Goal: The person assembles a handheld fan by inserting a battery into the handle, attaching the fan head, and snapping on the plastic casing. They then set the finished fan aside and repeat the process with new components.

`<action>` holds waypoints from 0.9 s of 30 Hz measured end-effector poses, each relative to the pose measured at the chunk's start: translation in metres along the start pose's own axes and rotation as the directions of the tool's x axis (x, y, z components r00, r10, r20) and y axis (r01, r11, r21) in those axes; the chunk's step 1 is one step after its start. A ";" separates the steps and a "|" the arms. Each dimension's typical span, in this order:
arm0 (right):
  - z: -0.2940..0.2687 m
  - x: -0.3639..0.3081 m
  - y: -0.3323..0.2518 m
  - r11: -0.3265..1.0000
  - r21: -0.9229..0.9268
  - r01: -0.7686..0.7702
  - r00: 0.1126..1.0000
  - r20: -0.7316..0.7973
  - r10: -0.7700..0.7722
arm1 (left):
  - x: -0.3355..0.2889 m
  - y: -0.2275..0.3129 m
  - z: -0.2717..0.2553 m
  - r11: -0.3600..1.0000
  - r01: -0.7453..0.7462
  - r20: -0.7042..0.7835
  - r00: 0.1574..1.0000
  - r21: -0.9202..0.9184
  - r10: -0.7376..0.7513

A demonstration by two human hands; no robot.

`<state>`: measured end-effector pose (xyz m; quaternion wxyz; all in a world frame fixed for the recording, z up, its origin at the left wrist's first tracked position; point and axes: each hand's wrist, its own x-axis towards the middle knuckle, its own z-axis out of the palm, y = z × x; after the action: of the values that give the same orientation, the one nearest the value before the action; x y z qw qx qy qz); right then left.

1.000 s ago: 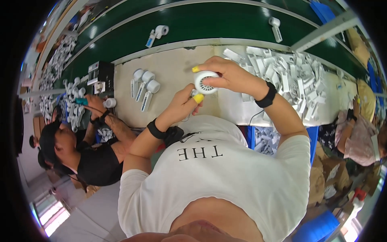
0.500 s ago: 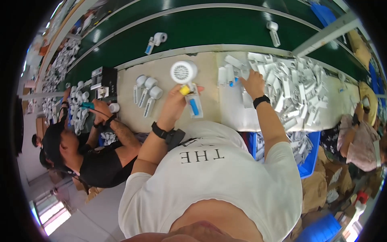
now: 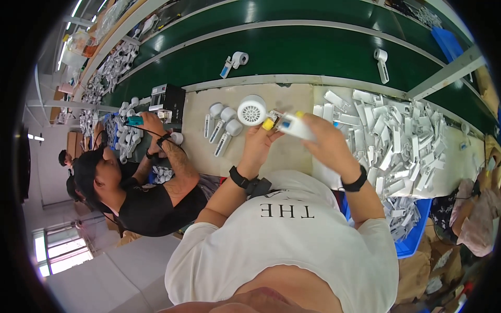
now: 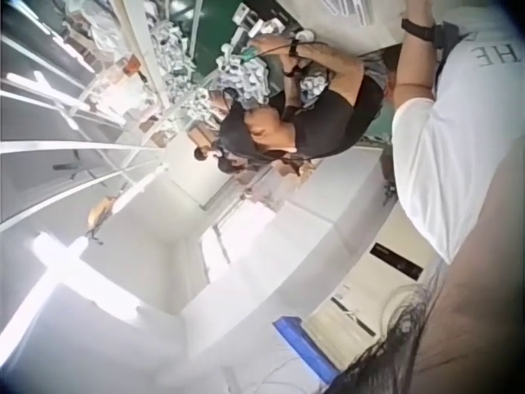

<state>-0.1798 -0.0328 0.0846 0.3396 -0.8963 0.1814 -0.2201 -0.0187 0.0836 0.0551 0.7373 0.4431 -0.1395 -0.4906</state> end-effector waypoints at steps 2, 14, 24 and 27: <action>0.004 0.008 -0.019 0.995 -0.096 0.031 0.999 -0.012 -0.032 | -0.001 0.000 0.002 0.999 -0.004 -0.035 0.999 -0.037 0.003; 0.016 0.020 -0.027 0.975 -0.133 0.180 0.982 -0.038 -0.187 | -0.007 -0.011 0.003 0.972 -0.143 -0.080 0.988 -0.186 0.130; 0.029 0.032 -0.028 0.991 -0.056 0.124 0.990 -0.057 -0.127 | 0.004 -0.004 0.007 0.945 -0.326 -0.104 0.941 -0.017 0.323; 0.025 0.021 -0.002 0.882 0.405 -0.240 0.970 0.069 0.232 | 0.003 0.014 0.003 0.938 -0.329 -0.060 0.944 -0.106 0.324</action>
<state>-0.1485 -0.0284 0.0744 0.5461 -0.7782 0.2355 -0.2018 -0.0106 0.0810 0.0676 0.8354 0.3811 -0.1673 -0.3591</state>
